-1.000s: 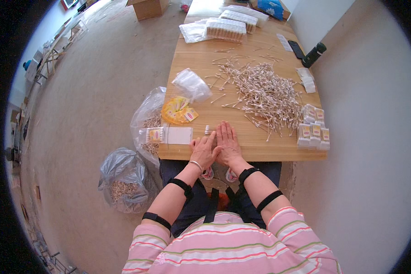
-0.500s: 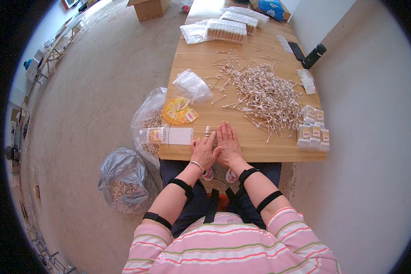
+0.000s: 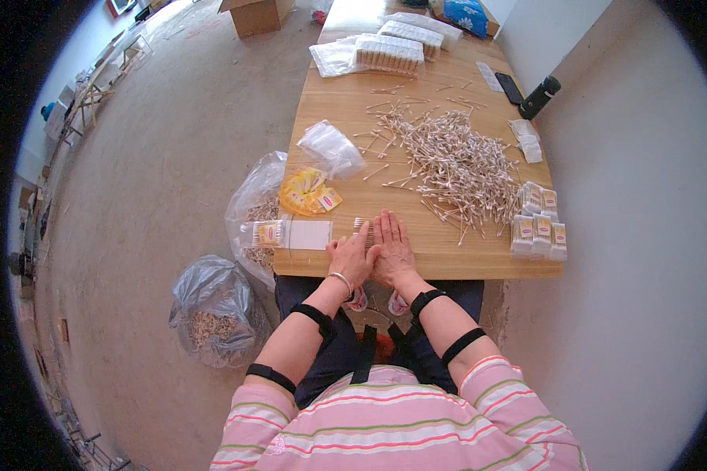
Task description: Gathering several wooden swabs and placing them into a small labeled plastic bag.
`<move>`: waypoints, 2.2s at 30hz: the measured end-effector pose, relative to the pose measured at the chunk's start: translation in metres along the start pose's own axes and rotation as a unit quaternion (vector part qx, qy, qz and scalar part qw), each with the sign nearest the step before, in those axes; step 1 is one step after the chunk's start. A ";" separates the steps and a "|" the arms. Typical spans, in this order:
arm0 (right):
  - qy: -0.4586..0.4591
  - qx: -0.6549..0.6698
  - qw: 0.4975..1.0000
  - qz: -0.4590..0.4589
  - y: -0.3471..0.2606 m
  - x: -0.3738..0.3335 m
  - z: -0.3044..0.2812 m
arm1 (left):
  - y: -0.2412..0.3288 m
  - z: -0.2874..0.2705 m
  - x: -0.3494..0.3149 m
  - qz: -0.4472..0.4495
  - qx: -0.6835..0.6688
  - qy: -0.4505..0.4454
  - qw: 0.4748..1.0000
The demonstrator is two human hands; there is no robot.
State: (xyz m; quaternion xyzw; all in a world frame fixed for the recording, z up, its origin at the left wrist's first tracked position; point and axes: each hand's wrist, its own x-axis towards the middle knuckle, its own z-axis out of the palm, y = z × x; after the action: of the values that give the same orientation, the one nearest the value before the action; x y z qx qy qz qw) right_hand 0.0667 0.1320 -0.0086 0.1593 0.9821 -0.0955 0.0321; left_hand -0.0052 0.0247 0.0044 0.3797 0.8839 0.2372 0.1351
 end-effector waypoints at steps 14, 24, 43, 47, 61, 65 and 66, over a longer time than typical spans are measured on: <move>0.093 -0.010 0.995 -0.018 0.006 -0.001 0.009 | 0.002 0.000 0.011 -0.016 0.020 -0.032 0.999; 0.059 0.034 0.997 -0.028 -0.001 -0.003 -0.002 | -0.014 0.008 0.016 0.002 0.036 -0.060 0.998; 0.088 -0.003 0.995 -0.035 0.003 -0.008 0.013 | -0.012 0.001 0.017 -0.024 -0.108 0.022 0.994; 0.095 0.031 0.994 -0.038 -0.006 -0.006 0.008 | -0.024 0.014 0.022 0.008 -0.323 0.226 0.919; 0.052 0.046 0.997 0.026 -0.025 0.004 0.021 | -0.018 0.018 0.024 -0.020 -0.477 0.139 0.868; 0.028 0.056 0.998 0.027 -0.035 0.003 0.012 | -0.025 0.013 0.020 -0.048 -0.516 0.110 0.848; 0.025 0.061 0.997 0.029 -0.037 0.004 0.013 | -0.025 0.010 0.018 -0.052 -0.513 0.107 0.850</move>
State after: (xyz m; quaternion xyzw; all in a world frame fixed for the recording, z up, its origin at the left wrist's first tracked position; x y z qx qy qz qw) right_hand 0.0517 0.0963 -0.0148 0.1918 0.9699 -0.1501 0.0008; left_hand -0.0288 0.0262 -0.0185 0.1819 0.6637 0.6889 0.2277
